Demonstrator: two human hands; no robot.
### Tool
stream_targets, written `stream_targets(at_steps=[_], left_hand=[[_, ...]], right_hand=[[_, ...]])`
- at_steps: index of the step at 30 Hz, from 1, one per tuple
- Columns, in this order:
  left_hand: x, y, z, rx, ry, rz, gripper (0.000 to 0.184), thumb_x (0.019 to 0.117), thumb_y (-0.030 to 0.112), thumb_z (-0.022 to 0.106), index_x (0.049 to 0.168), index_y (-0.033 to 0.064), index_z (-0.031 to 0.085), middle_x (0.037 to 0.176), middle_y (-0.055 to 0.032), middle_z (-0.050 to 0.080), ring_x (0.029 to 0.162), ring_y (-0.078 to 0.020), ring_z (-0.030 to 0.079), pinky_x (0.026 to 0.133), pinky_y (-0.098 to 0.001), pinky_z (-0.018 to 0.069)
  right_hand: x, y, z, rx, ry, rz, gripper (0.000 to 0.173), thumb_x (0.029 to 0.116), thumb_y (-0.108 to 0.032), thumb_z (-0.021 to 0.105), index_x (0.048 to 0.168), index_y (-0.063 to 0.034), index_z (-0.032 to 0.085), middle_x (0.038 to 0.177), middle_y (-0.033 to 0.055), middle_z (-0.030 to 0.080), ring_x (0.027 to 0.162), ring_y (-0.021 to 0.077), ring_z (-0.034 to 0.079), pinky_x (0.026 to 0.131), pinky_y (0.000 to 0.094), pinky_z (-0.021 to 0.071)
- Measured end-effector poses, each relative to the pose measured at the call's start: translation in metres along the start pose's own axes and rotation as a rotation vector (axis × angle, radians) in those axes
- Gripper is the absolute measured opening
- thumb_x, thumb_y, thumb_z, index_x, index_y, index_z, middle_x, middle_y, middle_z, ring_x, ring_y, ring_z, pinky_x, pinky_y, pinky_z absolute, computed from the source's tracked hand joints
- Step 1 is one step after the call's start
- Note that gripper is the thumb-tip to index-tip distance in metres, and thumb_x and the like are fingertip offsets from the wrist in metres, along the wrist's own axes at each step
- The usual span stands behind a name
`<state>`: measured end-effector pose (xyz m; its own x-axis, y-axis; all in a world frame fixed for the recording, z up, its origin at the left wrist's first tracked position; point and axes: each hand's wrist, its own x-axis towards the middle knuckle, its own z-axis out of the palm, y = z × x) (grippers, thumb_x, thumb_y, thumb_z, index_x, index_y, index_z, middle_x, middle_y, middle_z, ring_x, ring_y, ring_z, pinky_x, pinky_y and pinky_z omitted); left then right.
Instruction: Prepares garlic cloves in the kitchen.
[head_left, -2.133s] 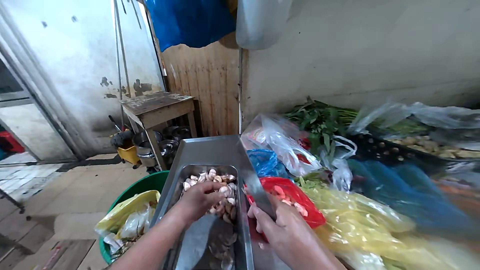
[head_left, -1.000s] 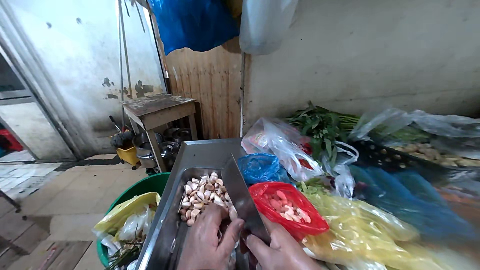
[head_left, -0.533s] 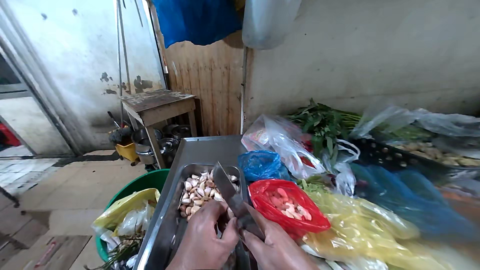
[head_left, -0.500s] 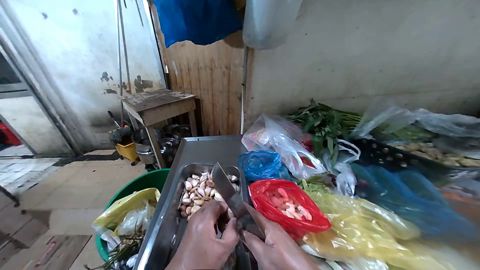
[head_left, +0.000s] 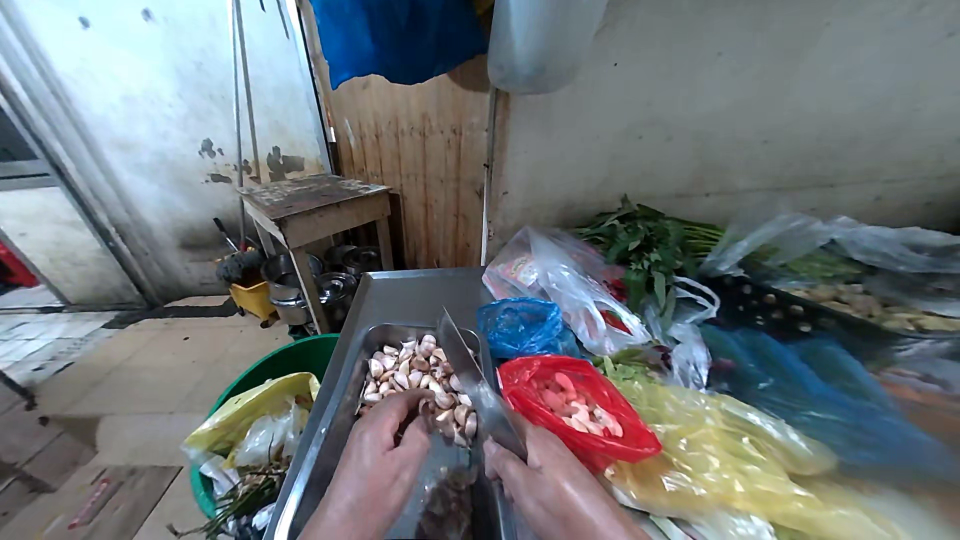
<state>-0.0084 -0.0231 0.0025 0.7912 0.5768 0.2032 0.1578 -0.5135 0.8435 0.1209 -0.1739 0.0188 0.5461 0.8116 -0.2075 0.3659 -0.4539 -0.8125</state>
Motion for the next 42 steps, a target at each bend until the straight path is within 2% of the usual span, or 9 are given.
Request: stream_targets(at_steps=[2, 6, 11, 18, 21, 27, 37, 39, 42], left_hand=[[-0.005, 0.001, 0.003, 0.001, 0.013, 0.028, 0.034, 0.1007, 0.019, 0.05, 0.126, 0.0045, 0.068, 0.108, -0.0069, 0.07, 0.087, -0.0103, 0.069, 0.074, -0.0268, 0.0584], [-0.012, 0.008, 0.016, 0.128, 0.092, 0.227, 0.031, 0.0987, 0.011, 0.055, 0.123, -0.0005, 0.07, 0.105, -0.0127, 0.071, 0.086, -0.0145, 0.07, 0.079, -0.0294, 0.0589], [-0.013, 0.011, 0.024, 0.274, 0.154, 0.325, 0.026, 0.0966, 0.01, 0.059, 0.117, -0.001, 0.072, 0.099, -0.0132, 0.073, 0.084, -0.0169, 0.071, 0.078, -0.0305, 0.0601], [-0.013, 0.007, 0.027, 0.288, 0.21, 0.396, 0.028, 0.0954, 0.008, 0.059, 0.118, -0.0012, 0.072, 0.1, -0.014, 0.074, 0.085, -0.0181, 0.072, 0.079, -0.0309, 0.0606], [-0.013, 0.002, 0.03, 0.331, 0.271, 0.485, 0.026, 0.0954, 0.009, 0.06, 0.115, -0.0032, 0.072, 0.1, -0.0149, 0.075, 0.088, -0.0198, 0.073, 0.083, -0.031, 0.0601], [-0.013, 0.0, 0.036, 0.39, 0.323, 0.557, 0.024, 0.094, 0.009, 0.062, 0.111, -0.004, 0.073, 0.097, -0.015, 0.075, 0.086, -0.02, 0.074, 0.081, -0.0308, 0.0602], [-0.015, 0.004, 0.041, 0.616, 0.366, 0.671, 0.027, 0.0923, 0.011, 0.061, 0.111, -0.0033, 0.073, 0.097, -0.0154, 0.076, 0.084, -0.0249, 0.075, 0.074, -0.0344, 0.0611], [-0.013, 0.002, 0.04, 0.528, 0.346, 0.657, 0.026, 0.0925, 0.009, 0.06, 0.111, -0.0033, 0.073, 0.097, -0.0148, 0.076, 0.087, -0.0234, 0.075, 0.079, -0.0328, 0.0608], [-0.014, 0.007, 0.038, 0.249, 0.23, 0.515, 0.027, 0.0937, 0.003, 0.059, 0.116, -0.0066, 0.071, 0.1, -0.0165, 0.074, 0.09, -0.02, 0.073, 0.085, -0.0304, 0.0592]], right_hand=[[-0.001, -0.001, 0.001, -0.016, 0.011, -0.013, 0.054, 0.1062, -0.022, 0.046, 0.16, -0.0162, 0.037, 0.103, 0.0115, 0.07, 0.084, 0.0239, 0.066, 0.081, 0.0443, 0.0542], [-0.012, -0.006, 0.005, -0.015, 0.054, -0.11, 0.045, 0.105, -0.02, 0.047, 0.149, -0.0125, 0.053, 0.106, 0.0144, 0.072, 0.089, 0.027, 0.068, 0.083, 0.0497, 0.054], [-0.016, -0.012, 0.007, -0.105, 0.027, -0.139, 0.046, 0.1057, -0.018, 0.046, 0.151, -0.0123, 0.05, 0.108, 0.0201, 0.071, 0.099, 0.0359, 0.069, 0.09, 0.0562, 0.0524], [-0.018, -0.007, 0.01, 0.005, 0.105, -0.194, 0.043, 0.1046, -0.018, 0.048, 0.146, -0.0095, 0.054, 0.106, 0.0161, 0.072, 0.095, 0.0289, 0.07, 0.087, 0.0504, 0.054], [-0.016, -0.006, 0.014, 0.022, 0.096, -0.215, 0.044, 0.1032, -0.015, 0.048, 0.146, -0.0071, 0.052, 0.101, 0.016, 0.071, 0.088, 0.0281, 0.07, 0.082, 0.0492, 0.0552], [-0.017, -0.007, 0.017, 0.012, 0.137, -0.208, 0.038, 0.1027, -0.015, 0.049, 0.14, -0.0061, 0.055, 0.096, 0.0149, 0.07, 0.084, 0.0275, 0.069, 0.078, 0.0483, 0.0551], [-0.016, -0.007, 0.013, 0.088, 0.16, -0.177, 0.04, 0.0993, -0.01, 0.052, 0.139, -0.0063, 0.056, 0.1, 0.0143, 0.07, 0.088, 0.0238, 0.069, 0.081, 0.0451, 0.0552], [-0.014, -0.005, 0.013, 0.152, 0.152, -0.17, 0.039, 0.099, -0.011, 0.053, 0.137, -0.0058, 0.056, 0.094, 0.0109, 0.068, 0.078, 0.0187, 0.067, 0.073, 0.0397, 0.0556], [-0.014, -0.005, 0.012, 0.188, 0.145, -0.159, 0.039, 0.1002, -0.013, 0.053, 0.138, -0.0051, 0.053, 0.093, 0.0098, 0.067, 0.076, 0.0175, 0.066, 0.071, 0.0381, 0.0552]])
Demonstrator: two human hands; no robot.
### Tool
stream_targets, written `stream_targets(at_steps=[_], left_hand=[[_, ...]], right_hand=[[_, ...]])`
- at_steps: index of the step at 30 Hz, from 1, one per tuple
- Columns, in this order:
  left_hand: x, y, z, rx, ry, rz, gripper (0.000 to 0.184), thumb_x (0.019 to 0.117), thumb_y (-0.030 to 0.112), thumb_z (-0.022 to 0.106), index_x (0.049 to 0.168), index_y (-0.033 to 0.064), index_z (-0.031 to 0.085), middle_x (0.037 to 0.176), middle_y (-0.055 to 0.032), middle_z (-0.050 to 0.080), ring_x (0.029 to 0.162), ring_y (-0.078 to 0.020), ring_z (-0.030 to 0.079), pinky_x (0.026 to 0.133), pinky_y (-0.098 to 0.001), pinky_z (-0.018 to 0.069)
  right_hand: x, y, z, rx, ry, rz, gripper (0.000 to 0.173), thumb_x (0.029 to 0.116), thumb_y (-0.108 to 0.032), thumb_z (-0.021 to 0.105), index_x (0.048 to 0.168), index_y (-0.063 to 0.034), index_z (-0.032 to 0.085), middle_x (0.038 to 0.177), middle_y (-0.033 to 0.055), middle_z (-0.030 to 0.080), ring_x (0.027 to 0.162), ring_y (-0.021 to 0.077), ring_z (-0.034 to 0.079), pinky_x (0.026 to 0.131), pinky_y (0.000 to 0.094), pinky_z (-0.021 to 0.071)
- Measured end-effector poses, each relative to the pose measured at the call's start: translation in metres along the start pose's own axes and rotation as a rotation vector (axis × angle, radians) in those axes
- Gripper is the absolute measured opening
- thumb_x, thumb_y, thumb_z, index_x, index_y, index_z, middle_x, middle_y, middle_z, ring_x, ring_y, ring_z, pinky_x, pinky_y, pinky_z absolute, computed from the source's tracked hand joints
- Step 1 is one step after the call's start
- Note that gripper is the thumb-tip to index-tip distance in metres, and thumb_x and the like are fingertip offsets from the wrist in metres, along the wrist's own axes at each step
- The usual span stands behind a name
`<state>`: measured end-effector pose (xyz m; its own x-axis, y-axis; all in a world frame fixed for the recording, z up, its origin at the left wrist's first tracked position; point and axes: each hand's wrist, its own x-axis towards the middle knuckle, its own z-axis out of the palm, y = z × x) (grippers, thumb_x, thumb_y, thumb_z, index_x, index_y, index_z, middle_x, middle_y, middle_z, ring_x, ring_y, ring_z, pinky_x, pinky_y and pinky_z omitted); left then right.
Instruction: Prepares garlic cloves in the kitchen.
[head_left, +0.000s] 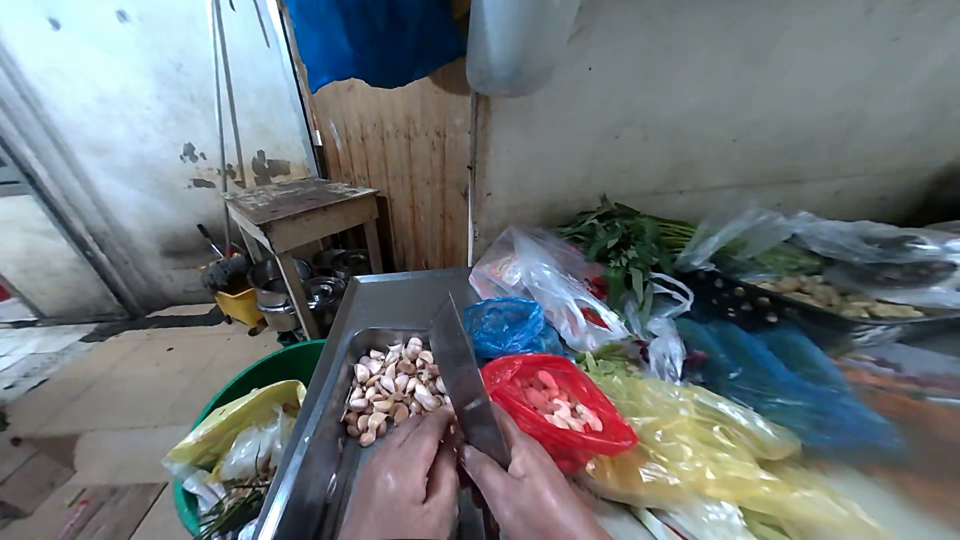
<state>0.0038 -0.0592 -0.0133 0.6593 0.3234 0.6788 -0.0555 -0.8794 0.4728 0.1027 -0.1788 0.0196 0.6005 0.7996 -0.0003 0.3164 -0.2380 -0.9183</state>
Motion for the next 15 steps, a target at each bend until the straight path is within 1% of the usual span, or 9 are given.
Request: stream_targets(at_steps=[2, 4, 8, 11, 13, 14, 15], left_hand=[[0.0016, 0.0056, -0.0025, -0.075, -0.044, -0.058, 0.029, 0.0955, 0.003, 0.058, 0.12, -0.0097, 0.068, 0.104, -0.0195, 0.074, 0.096, -0.0217, 0.073, 0.09, -0.0317, 0.0575], [0.0016, 0.0075, -0.0033, -0.081, -0.06, -0.066, 0.03, 0.0971, 0.005, 0.058, 0.121, -0.0105, 0.067, 0.105, -0.0202, 0.073, 0.096, -0.0219, 0.072, 0.091, -0.0316, 0.0567], [0.0011, 0.0048, -0.0009, -0.085, -0.004, -0.047, 0.026, 0.0962, 0.004, 0.059, 0.116, -0.009, 0.07, 0.102, -0.0184, 0.074, 0.094, -0.0183, 0.073, 0.09, -0.0282, 0.057], [0.0015, 0.0039, -0.0014, -0.123, 0.015, -0.059, 0.025, 0.0959, 0.002, 0.058, 0.115, -0.0075, 0.07, 0.103, -0.0166, 0.075, 0.093, -0.0147, 0.072, 0.088, -0.0255, 0.0571], [0.0019, 0.0026, -0.0027, -0.167, 0.018, -0.069, 0.025, 0.0976, 0.002, 0.056, 0.116, -0.0068, 0.07, 0.103, -0.0147, 0.074, 0.087, -0.0122, 0.072, 0.082, -0.025, 0.0594], [0.0023, 0.0023, -0.0035, -0.18, 0.026, -0.069, 0.025, 0.0976, 0.001, 0.055, 0.116, -0.0074, 0.07, 0.102, -0.0145, 0.074, 0.084, -0.0117, 0.072, 0.08, -0.025, 0.0599], [0.0026, 0.0019, -0.0044, -0.19, 0.032, -0.069, 0.025, 0.0975, 0.001, 0.055, 0.117, -0.0077, 0.07, 0.102, -0.0146, 0.074, 0.083, -0.0112, 0.072, 0.079, -0.0248, 0.0602]], right_hand=[[-0.0009, -0.0007, 0.0, -0.021, 0.015, -0.021, 0.037, 0.1003, -0.013, 0.053, 0.136, -0.004, 0.054, 0.093, 0.0113, 0.067, 0.079, 0.0202, 0.066, 0.074, 0.041, 0.0547], [-0.0011, -0.0003, 0.0001, -0.054, 0.025, -0.046, 0.035, 0.1001, -0.012, 0.052, 0.134, -0.0036, 0.055, 0.092, 0.0121, 0.067, 0.08, 0.022, 0.066, 0.075, 0.0434, 0.0544], [-0.0019, -0.0001, -0.0005, -0.051, 0.025, -0.057, 0.034, 0.1007, -0.013, 0.053, 0.134, -0.0035, 0.056, 0.095, 0.0132, 0.068, 0.084, 0.023, 0.068, 0.078, 0.0441, 0.0551], [-0.0018, 0.0008, -0.0005, -0.006, 0.042, -0.054, 0.035, 0.1002, -0.013, 0.053, 0.134, -0.0037, 0.056, 0.096, 0.0113, 0.068, 0.081, 0.019, 0.067, 0.076, 0.0396, 0.0557], [-0.0006, 0.002, -0.0017, 0.022, 0.062, -0.041, 0.038, 0.1003, -0.013, 0.054, 0.137, -0.0034, 0.054, 0.096, 0.0102, 0.068, 0.08, 0.0168, 0.067, 0.075, 0.0373, 0.0563], [-0.0001, 0.0021, -0.0029, 0.035, 0.075, -0.029, 0.04, 0.1003, -0.014, 0.054, 0.139, -0.003, 0.054, 0.096, 0.0093, 0.069, 0.078, 0.0158, 0.067, 0.073, 0.0361, 0.0563], [0.0009, 0.0027, -0.0036, 0.052, 0.088, -0.016, 0.04, 0.1006, -0.015, 0.054, 0.139, -0.0029, 0.053, 0.092, 0.0073, 0.068, 0.073, 0.014, 0.065, 0.068, 0.0339, 0.0554]])
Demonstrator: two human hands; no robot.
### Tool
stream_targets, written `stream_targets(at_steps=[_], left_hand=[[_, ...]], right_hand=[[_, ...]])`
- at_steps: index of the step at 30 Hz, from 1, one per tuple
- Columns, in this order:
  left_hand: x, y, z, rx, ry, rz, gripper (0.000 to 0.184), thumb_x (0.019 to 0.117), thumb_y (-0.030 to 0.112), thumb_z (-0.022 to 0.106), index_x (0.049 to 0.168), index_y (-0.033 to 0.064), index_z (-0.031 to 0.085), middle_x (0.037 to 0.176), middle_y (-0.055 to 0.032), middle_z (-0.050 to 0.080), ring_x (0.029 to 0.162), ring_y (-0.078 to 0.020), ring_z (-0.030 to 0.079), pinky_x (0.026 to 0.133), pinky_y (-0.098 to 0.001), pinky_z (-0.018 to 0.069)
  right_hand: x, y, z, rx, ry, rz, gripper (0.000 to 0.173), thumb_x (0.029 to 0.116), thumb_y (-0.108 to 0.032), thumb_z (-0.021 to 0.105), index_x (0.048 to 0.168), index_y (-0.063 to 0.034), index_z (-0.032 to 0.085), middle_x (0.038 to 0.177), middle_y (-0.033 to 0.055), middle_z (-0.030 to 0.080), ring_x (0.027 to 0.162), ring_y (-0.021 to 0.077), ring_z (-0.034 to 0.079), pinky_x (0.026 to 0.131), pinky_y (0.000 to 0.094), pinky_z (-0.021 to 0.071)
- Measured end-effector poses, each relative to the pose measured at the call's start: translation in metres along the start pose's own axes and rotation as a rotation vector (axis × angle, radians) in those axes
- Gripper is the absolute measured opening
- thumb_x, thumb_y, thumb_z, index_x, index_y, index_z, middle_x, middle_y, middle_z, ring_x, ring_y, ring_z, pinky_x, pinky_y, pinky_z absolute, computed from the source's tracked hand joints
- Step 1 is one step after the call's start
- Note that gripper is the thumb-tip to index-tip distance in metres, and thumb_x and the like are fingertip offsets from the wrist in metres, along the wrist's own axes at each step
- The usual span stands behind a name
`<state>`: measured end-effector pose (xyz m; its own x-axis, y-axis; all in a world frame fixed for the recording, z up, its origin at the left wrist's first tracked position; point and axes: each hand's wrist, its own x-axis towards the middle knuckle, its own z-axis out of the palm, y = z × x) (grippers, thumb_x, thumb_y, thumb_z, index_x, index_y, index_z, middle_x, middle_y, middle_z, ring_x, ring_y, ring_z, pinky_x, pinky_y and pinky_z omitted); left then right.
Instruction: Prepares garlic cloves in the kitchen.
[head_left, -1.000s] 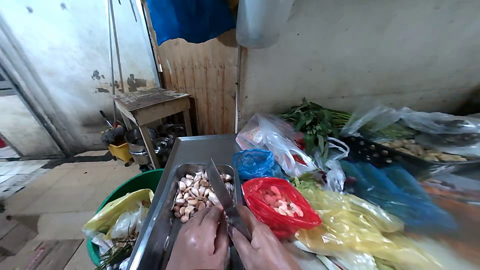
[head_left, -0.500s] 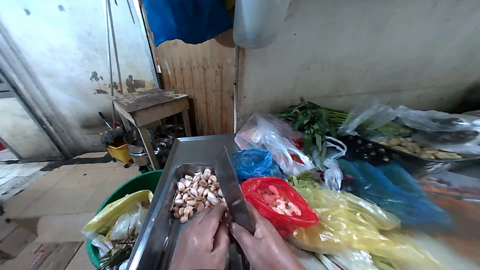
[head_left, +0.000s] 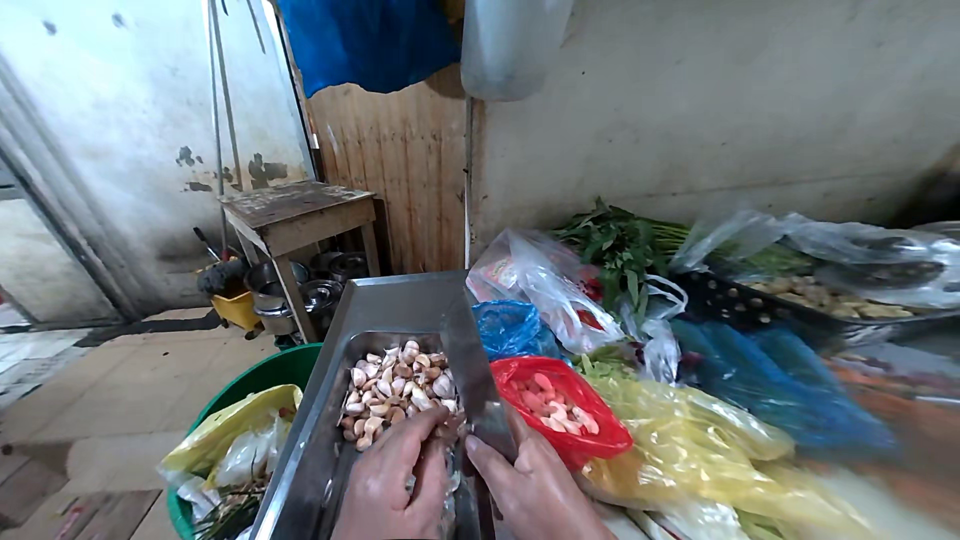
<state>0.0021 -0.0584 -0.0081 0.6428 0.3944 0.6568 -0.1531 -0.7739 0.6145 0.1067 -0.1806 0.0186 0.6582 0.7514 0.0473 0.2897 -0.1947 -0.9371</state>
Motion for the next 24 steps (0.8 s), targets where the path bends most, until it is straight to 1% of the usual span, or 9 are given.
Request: stream_targets(at_steps=[1, 3, 8, 13, 15, 18, 20, 21, 24], left_hand=[[0.0, 0.0, -0.001, -0.011, 0.004, -0.002, 0.026, 0.0977, 0.001, 0.055, 0.117, -0.0079, 0.069, 0.102, -0.0147, 0.074, 0.083, -0.0105, 0.072, 0.078, -0.0242, 0.0601], [0.001, -0.003, -0.003, -0.025, 0.007, -0.008, 0.026, 0.0983, 0.003, 0.056, 0.119, -0.0069, 0.069, 0.103, -0.0137, 0.074, 0.086, -0.0088, 0.07, 0.08, -0.0224, 0.0587], [0.001, -0.007, -0.005, -0.057, 0.04, -0.039, 0.025, 0.0982, 0.006, 0.059, 0.118, -0.0024, 0.072, 0.102, -0.01, 0.072, 0.088, -0.0065, 0.068, 0.08, -0.0206, 0.0578], [0.001, -0.007, -0.005, -0.066, 0.059, -0.055, 0.025, 0.0969, 0.002, 0.058, 0.117, -0.0043, 0.071, 0.102, -0.0114, 0.072, 0.083, -0.0065, 0.069, 0.074, -0.0207, 0.0589], [0.001, -0.006, -0.004, -0.071, 0.057, -0.052, 0.025, 0.0967, 0.002, 0.058, 0.117, -0.0053, 0.07, 0.102, -0.012, 0.072, 0.084, -0.0067, 0.069, 0.075, -0.0208, 0.0589], [0.001, -0.002, -0.004, -0.09, 0.044, -0.057, 0.025, 0.0956, 0.0, 0.058, 0.117, -0.0063, 0.07, 0.103, -0.0127, 0.072, 0.086, -0.007, 0.069, 0.078, -0.0215, 0.0586], [0.001, 0.001, -0.003, -0.118, 0.042, -0.068, 0.024, 0.0956, -0.001, 0.058, 0.116, -0.0067, 0.069, 0.104, -0.012, 0.072, 0.087, -0.0065, 0.069, 0.079, -0.0215, 0.059], [0.001, 0.002, -0.003, -0.131, 0.043, -0.069, 0.024, 0.0954, -0.001, 0.058, 0.115, -0.0071, 0.069, 0.104, -0.0118, 0.072, 0.087, -0.0061, 0.069, 0.079, -0.0212, 0.0591], [0.0, 0.006, -0.004, -0.168, 0.032, -0.073, 0.024, 0.0955, -0.002, 0.057, 0.116, -0.0085, 0.068, 0.106, -0.0129, 0.072, 0.088, -0.0072, 0.07, 0.08, -0.0235, 0.0599]], right_hand=[[0.001, 0.001, 0.0, 0.02, 0.013, 0.007, 0.038, 0.1008, -0.015, 0.054, 0.137, -0.0028, 0.053, 0.088, 0.0052, 0.066, 0.067, 0.0117, 0.062, 0.063, 0.0309, 0.054], [0.001, 0.001, 0.0, 0.047, 0.026, 0.012, 0.037, 0.1016, -0.015, 0.054, 0.136, -0.0029, 0.053, 0.086, 0.003, 0.065, 0.063, 0.009, 0.06, 0.059, 0.0272, 0.0526], [0.002, 0.004, 0.001, 0.131, 0.059, -0.021, 0.034, 0.1002, -0.013, 0.054, 0.133, -0.0028, 0.053, 0.088, -0.0004, 0.068, 0.065, 0.0053, 0.063, 0.058, 0.0224, 0.0537], [0.004, 0.008, -0.001, 0.173, 0.092, -0.079, 0.03, 0.1002, -0.012, 0.054, 0.129, -0.0021, 0.054, 0.086, -0.0021, 0.068, 0.063, 0.0025, 0.062, 0.055, 0.0195, 0.0529], [0.003, 0.006, -0.002, 0.129, 0.056, -0.058, 0.038, 0.1002, -0.013, 0.053, 0.136, -0.0013, 0.052, 0.089, -0.0005, 0.069, 0.063, 0.0042, 0.062, 0.056, 0.0216, 0.0531], [-0.001, 0.002, -0.001, 0.011, -0.011, -0.052, 0.046, 0.1014, -0.014, 0.053, 0.146, -0.0008, 0.05, 0.094, 0.0073, 0.069, 0.071, 0.0128, 0.064, 0.066, 0.0314, 0.0551], [-0.003, 0.0, -0.001, -0.057, -0.049, -0.066, 0.045, 0.1023, -0.014, 0.052, 0.145, -0.0002, 0.053, 0.097, 0.0119, 0.072, 0.08, 0.0184, 0.068, 0.076, 0.0377, 0.0568], [-0.003, 0.0, 0.0, -0.076, -0.065, -0.069, 0.043, 0.1023, -0.013, 0.051, 0.144, -0.0002, 0.054, 0.098, 0.0129, 0.072, 0.082, 0.02, 0.069, 0.078, 0.0395, 0.0566], [-0.002, 0.002, 0.001, -0.094, -0.075, -0.067, 0.037, 0.1008, -0.011, 0.05, 0.136, -0.0028, 0.059, 0.094, 0.0112, 0.071, 0.079, 0.0191, 0.069, 0.074, 0.039, 0.0566]])
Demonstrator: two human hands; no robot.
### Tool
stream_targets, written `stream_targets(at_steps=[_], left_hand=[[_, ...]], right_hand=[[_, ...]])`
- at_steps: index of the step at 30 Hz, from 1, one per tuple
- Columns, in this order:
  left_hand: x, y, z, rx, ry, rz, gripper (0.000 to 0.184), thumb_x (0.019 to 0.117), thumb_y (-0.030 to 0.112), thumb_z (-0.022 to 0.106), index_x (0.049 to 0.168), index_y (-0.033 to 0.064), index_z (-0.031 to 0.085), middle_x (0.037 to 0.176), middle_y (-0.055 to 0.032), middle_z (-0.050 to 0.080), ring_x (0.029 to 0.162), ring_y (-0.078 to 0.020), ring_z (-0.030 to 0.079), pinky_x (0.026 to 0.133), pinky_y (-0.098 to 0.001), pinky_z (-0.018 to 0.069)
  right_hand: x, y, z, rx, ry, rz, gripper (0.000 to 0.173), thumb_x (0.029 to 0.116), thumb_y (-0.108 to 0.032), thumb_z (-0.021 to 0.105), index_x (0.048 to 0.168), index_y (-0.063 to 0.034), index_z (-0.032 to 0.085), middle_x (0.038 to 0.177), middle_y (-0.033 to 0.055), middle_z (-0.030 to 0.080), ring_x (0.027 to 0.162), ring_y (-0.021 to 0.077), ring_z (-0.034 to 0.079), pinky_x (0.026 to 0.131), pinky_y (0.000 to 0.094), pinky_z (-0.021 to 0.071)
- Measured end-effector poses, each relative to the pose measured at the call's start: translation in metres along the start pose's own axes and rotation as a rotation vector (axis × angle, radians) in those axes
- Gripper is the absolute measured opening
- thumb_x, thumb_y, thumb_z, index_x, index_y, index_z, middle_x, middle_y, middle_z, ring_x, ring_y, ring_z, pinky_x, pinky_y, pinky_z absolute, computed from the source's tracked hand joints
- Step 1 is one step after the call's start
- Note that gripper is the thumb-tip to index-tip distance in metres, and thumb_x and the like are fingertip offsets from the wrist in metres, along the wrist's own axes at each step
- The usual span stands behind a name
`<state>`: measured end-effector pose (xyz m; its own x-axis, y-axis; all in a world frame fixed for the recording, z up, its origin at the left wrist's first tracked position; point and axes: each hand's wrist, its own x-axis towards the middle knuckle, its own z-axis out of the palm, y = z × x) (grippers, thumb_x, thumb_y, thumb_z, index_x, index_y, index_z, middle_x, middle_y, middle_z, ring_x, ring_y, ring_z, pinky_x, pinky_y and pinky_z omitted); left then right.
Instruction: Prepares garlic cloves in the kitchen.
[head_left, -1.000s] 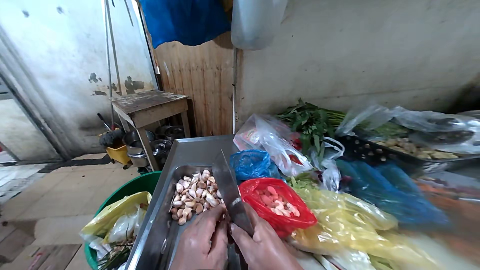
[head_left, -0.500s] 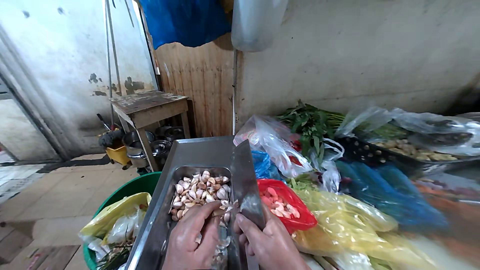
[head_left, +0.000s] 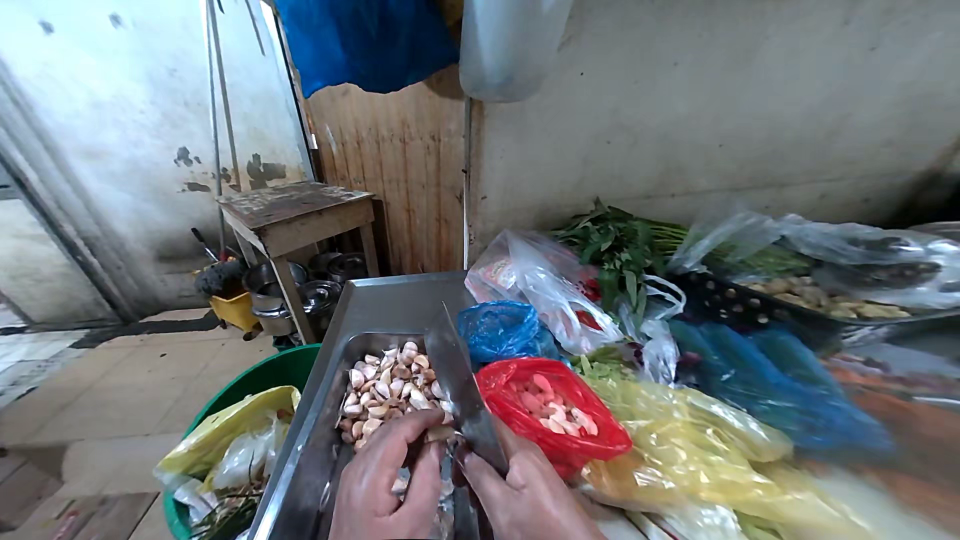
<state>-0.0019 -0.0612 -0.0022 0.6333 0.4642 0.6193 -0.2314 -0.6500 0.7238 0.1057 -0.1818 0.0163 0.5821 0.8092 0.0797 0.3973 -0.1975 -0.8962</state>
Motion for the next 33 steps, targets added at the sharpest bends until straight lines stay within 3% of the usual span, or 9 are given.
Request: stream_targets(at_steps=[4, 8, 16, 23, 33], left_hand=[[0.0, -0.003, 0.002, -0.001, 0.018, -0.003, 0.024, 0.095, -0.003, 0.057, 0.115, -0.0087, 0.068, 0.105, -0.0128, 0.072, 0.088, -0.0068, 0.07, 0.08, -0.0229, 0.0601], [-0.001, -0.007, 0.003, 0.051, 0.033, 0.02, 0.021, 0.0936, -0.002, 0.06, 0.112, -0.0084, 0.068, 0.101, -0.0134, 0.072, 0.087, -0.0059, 0.069, 0.08, -0.0211, 0.0586], [-0.003, -0.004, 0.006, 0.014, 0.013, -0.036, 0.023, 0.0932, -0.001, 0.061, 0.115, -0.0081, 0.067, 0.104, -0.013, 0.072, 0.087, -0.007, 0.07, 0.08, -0.0225, 0.0596], [-0.003, -0.011, 0.005, 0.279, 0.011, 0.246, 0.018, 0.0904, 0.004, 0.066, 0.107, -0.0019, 0.072, 0.094, -0.0134, 0.073, 0.088, -0.0121, 0.069, 0.083, -0.0215, 0.056], [0.0, -0.016, 0.003, 0.266, 0.004, 0.269, 0.015, 0.0922, 0.004, 0.065, 0.103, 0.0004, 0.074, 0.093, -0.0131, 0.072, 0.089, -0.0102, 0.068, 0.084, -0.0182, 0.0544]], right_hand=[[-0.001, 0.001, 0.002, 0.022, 0.025, -0.014, 0.035, 0.101, -0.012, 0.051, 0.133, -0.0008, 0.06, 0.091, 0.0101, 0.07, 0.075, 0.0169, 0.067, 0.071, 0.036, 0.0563], [-0.004, 0.0, 0.004, 0.014, 0.024, -0.067, 0.039, 0.1014, -0.012, 0.053, 0.136, 0.0025, 0.06, 0.095, 0.0145, 0.072, 0.079, 0.0199, 0.068, 0.076, 0.0387, 0.0567], [-0.003, -0.002, 0.004, -0.028, 0.032, -0.031, 0.037, 0.1012, -0.013, 0.052, 0.136, -0.0025, 0.059, 0.094, 0.013, 0.07, 0.081, 0.0213, 0.068, 0.078, 0.0414, 0.0559], [-0.003, -0.003, 0.004, -0.058, 0.032, -0.041, 0.036, 0.0989, -0.009, 0.05, 0.133, -0.0029, 0.06, 0.094, 0.013, 0.07, 0.08, 0.021, 0.068, 0.076, 0.0411, 0.056], [0.0, 0.0, 0.003, -0.021, 0.021, -0.04, 0.033, 0.1006, -0.013, 0.052, 0.132, -0.0055, 0.06, 0.091, 0.0096, 0.069, 0.077, 0.0177, 0.067, 0.073, 0.0386, 0.0559]])
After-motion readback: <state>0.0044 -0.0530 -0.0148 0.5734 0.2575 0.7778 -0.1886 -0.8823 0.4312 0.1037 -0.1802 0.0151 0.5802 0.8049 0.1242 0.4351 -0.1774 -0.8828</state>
